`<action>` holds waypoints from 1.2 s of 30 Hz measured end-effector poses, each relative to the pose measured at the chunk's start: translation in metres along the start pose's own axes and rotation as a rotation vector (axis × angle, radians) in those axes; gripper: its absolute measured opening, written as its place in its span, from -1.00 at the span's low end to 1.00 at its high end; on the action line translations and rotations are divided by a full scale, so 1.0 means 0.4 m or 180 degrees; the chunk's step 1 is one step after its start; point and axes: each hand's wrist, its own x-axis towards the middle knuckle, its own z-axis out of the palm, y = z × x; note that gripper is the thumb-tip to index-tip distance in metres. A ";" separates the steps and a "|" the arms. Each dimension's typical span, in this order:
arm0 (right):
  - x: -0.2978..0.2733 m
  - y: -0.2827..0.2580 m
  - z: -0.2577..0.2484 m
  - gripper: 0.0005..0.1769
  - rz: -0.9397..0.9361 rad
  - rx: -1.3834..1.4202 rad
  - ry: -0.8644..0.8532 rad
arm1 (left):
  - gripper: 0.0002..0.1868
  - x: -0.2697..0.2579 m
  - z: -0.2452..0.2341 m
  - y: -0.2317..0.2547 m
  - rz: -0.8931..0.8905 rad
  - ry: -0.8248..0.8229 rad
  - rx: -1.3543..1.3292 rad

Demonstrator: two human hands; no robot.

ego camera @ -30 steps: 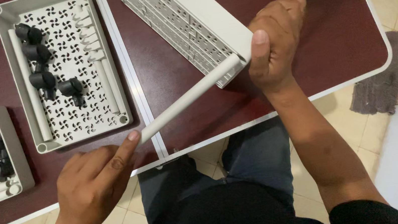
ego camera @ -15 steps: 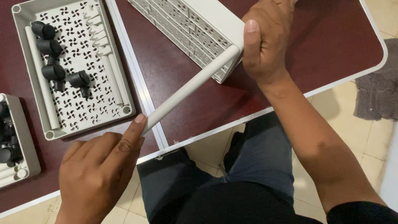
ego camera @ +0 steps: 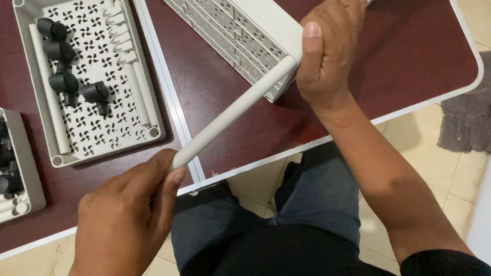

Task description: The person assembles a white plastic shelving unit by inserting white rods into slots on the side panels. They repeatedly adjust and reposition the rods to secure the frame, working with multiple components laid out on a table.

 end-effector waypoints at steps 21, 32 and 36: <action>0.005 0.023 0.004 -0.64 -0.0193 0.0055 0.0069 | -0.76 -0.005 0.036 -0.004 0.1281 0.0646 0.1923; 0.008 0.026 0.013 -0.67 -0.0166 0.0072 0.0096 | -0.71 0.044 0.013 0.021 0.0501 -0.0364 0.0760; 0.008 0.027 0.009 -0.67 -0.0218 -0.0053 0.0023 | -0.66 0.060 0.010 0.019 -0.0019 -0.0789 0.0725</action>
